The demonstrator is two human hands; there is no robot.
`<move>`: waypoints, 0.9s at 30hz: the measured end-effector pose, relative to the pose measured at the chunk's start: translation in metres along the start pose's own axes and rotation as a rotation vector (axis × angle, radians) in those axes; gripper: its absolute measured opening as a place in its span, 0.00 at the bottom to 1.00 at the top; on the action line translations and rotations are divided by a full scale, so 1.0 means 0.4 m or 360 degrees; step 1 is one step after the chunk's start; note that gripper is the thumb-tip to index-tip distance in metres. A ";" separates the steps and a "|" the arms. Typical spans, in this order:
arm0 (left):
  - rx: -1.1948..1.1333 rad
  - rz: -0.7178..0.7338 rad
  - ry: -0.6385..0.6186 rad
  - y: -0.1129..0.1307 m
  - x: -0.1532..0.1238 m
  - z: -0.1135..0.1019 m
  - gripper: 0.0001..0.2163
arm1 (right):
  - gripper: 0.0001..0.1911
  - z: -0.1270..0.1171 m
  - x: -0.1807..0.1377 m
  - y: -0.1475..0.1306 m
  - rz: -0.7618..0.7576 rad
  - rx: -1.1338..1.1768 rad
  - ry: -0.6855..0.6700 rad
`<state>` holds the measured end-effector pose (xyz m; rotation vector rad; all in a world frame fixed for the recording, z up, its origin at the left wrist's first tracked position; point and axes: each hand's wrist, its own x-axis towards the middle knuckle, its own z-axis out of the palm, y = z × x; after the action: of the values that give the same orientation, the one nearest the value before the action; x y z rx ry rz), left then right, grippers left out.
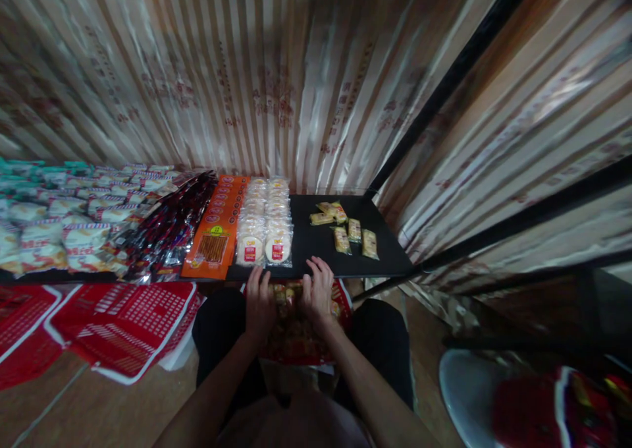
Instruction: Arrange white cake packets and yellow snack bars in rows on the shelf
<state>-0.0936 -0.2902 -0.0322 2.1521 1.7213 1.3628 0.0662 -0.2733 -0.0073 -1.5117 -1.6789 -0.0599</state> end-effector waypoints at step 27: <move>-0.0775 -0.0908 -0.1250 0.115 -0.107 0.193 0.20 | 0.22 0.014 -0.166 0.143 0.1190 -0.0036 -0.0604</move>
<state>-0.0073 -0.3073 -0.0790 1.4501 1.3278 0.5715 0.1043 -0.3075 -0.0786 -2.1729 -1.2740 0.6397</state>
